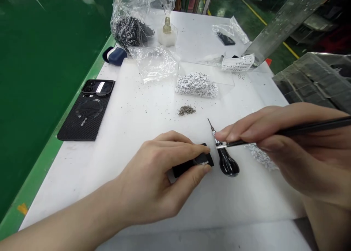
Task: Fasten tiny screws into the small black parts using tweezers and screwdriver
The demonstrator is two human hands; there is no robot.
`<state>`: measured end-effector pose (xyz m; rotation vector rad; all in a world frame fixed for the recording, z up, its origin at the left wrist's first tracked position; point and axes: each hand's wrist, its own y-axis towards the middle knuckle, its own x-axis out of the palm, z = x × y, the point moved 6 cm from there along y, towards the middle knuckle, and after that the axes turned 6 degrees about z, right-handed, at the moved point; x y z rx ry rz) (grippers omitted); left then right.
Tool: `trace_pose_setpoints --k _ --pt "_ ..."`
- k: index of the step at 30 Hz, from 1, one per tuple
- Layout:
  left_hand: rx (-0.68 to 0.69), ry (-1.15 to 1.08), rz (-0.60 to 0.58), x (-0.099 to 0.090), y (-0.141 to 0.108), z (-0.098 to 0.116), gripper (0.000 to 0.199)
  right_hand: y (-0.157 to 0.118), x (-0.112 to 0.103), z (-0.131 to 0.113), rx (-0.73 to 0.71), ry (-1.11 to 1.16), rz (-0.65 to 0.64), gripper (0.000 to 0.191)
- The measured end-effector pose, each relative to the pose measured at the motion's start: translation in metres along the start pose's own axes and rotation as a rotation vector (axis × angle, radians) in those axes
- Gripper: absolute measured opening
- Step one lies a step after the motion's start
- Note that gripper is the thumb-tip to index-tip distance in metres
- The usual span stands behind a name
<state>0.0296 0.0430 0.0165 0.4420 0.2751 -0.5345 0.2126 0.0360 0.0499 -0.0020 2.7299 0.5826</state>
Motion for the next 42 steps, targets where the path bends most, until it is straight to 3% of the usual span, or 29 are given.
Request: trace_pose_setpoints --k 4,7,21,42 --pt "-0.029 0.0 0.001 0.001 0.0 0.001 0.02 -0.002 0.009 -0.004 -0.02 0.028 -0.23 0.019" --pt "-0.053 0.001 -0.01 0.002 0.0 0.002 0.021 -0.001 0.015 -0.006 -0.052 -0.016 -0.308 0.018" --pt "-0.044 0.032 -0.049 0.002 0.001 0.001 0.014 -0.004 0.015 -0.002 -0.015 -0.01 -0.29 0.026" --pt "-0.009 0.05 -0.063 0.002 0.002 0.002 0.013 -0.005 0.014 0.0 -0.028 -0.033 -0.306 0.023"
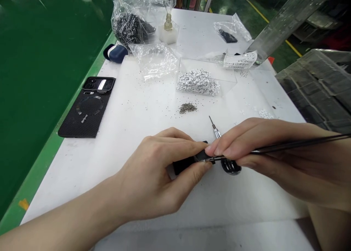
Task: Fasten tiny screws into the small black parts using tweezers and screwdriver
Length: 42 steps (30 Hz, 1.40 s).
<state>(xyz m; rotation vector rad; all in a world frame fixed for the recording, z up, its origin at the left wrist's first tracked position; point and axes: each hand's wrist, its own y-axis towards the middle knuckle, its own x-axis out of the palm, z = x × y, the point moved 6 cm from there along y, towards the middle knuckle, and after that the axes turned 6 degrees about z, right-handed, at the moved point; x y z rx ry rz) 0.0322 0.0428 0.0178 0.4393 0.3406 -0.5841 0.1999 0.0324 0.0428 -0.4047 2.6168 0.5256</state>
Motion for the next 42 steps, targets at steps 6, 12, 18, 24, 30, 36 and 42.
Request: trace_pose_setpoints --k 6,12,18,24,30,36,42 --pt "-0.012 0.002 -0.004 0.0005 0.0003 -0.0006 0.012 0.0029 -0.0003 -0.0025 -0.006 0.031 0.0 0.023" --pt "-0.009 0.009 -0.018 0.0004 -0.0006 0.0007 0.013 0.003 -0.0002 -0.001 -0.007 0.038 0.011 0.026" --pt "0.011 0.0 -0.006 0.0006 0.001 0.0003 0.012 0.0005 -0.0013 0.0009 0.021 0.059 -0.006 0.026" --pt "0.012 0.005 -0.003 0.001 0.0004 -0.0001 0.014 0.0025 0.0007 0.0025 0.047 0.091 -0.018 0.024" --pt "0.007 -0.006 -0.006 0.0001 -0.0006 0.0001 0.014 0.0042 0.0005 0.0008 0.047 0.081 -0.033 0.024" --pt "0.006 -0.002 0.004 0.0004 -0.0005 -0.0001 0.013 0.0045 -0.0006 -0.0027 0.033 0.087 -0.036 0.024" --pt "-0.001 -0.002 -0.001 0.0005 -0.0013 0.0005 0.012 0.0032 -0.0007 0.0006 0.045 0.078 -0.031 0.021"
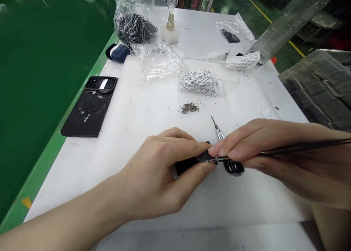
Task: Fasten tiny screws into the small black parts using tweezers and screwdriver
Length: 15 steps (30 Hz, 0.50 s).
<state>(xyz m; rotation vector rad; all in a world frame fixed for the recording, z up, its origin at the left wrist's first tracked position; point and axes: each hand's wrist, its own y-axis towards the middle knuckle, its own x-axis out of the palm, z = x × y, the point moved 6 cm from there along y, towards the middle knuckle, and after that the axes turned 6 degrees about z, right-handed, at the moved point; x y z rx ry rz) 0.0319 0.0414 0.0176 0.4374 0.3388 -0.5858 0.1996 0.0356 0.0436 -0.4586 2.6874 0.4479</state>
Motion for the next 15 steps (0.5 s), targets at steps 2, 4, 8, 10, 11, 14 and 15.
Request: trace_pose_setpoints --k 2,4,8,10,11,14,15 --pt "0.0 0.004 -0.001 0.0001 0.0004 -0.0003 0.012 -0.0008 0.0 0.0001 -0.002 -0.001 -0.001 0.02" --pt "-0.001 0.007 0.0 0.0001 0.0008 -0.0008 0.012 -0.0015 -0.0001 0.0001 -0.002 0.001 0.0 0.02" --pt "0.001 0.004 0.011 -0.0001 0.0005 -0.001 0.012 -0.0029 -0.0015 0.0016 0.009 0.019 0.017 0.019" --pt "0.006 -0.001 0.007 0.0001 0.0004 -0.0007 0.013 -0.0032 -0.0016 0.0024 0.015 0.021 0.016 0.02" --pt "0.008 -0.002 0.005 0.0001 0.0004 -0.0007 0.013 -0.0031 -0.0016 0.0027 0.017 0.016 0.016 0.021" --pt "0.014 -0.003 0.002 0.0 0.0006 -0.0009 0.012 -0.0026 -0.0013 0.0024 0.003 0.005 0.015 0.021" --pt "0.013 -0.002 0.003 -0.0001 0.0005 -0.001 0.012 -0.0025 -0.0009 0.0025 -0.001 0.003 0.011 0.022"
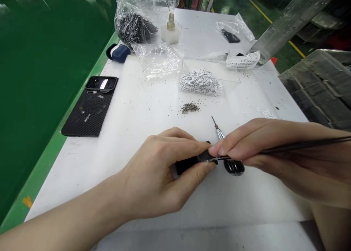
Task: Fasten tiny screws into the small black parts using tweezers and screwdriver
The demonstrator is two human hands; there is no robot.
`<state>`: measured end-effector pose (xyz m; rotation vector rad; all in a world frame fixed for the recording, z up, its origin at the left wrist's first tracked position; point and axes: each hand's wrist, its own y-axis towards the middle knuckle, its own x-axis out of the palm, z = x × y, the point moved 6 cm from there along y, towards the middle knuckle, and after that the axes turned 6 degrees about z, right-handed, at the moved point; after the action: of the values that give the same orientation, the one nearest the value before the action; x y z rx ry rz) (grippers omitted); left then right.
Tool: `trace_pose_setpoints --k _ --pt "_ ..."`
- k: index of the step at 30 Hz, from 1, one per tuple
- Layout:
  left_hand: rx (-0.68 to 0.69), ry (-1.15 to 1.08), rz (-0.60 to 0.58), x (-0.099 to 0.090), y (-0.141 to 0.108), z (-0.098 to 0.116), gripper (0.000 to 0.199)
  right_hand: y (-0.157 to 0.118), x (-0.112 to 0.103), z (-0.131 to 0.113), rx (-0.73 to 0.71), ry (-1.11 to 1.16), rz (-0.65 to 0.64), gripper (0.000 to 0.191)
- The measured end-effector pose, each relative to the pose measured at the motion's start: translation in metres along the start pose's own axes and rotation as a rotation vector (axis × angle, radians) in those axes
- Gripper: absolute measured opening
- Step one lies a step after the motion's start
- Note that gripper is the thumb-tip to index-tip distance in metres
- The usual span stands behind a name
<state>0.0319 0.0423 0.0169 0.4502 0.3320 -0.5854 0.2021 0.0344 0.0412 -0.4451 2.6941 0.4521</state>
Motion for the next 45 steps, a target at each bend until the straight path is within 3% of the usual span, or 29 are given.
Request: trace_pose_setpoints --k 13,22,28,39,42,45 --pt "-0.017 0.004 -0.017 0.0 0.001 0.0 0.016 0.006 0.003 -0.009 0.001 0.057 -0.067 0.032" --pt "-0.066 0.016 -0.019 0.0 0.0 0.001 0.014 0.0 -0.001 0.004 0.028 0.051 0.012 0.021" --pt "-0.019 0.024 -0.026 0.0 0.001 0.001 0.012 0.001 0.001 0.002 -0.02 0.038 0.019 0.026" --pt "-0.073 -0.006 0.004 0.0 -0.001 0.0 0.016 0.01 0.002 -0.011 -0.028 0.02 -0.067 0.028" --pt "-0.082 -0.02 0.014 0.0 -0.001 -0.002 0.019 0.006 0.0 -0.006 -0.007 0.039 -0.037 0.025" --pt "-0.069 -0.022 0.039 -0.002 -0.001 -0.003 0.023 0.004 -0.012 -0.006 -0.054 0.015 0.089 0.021"
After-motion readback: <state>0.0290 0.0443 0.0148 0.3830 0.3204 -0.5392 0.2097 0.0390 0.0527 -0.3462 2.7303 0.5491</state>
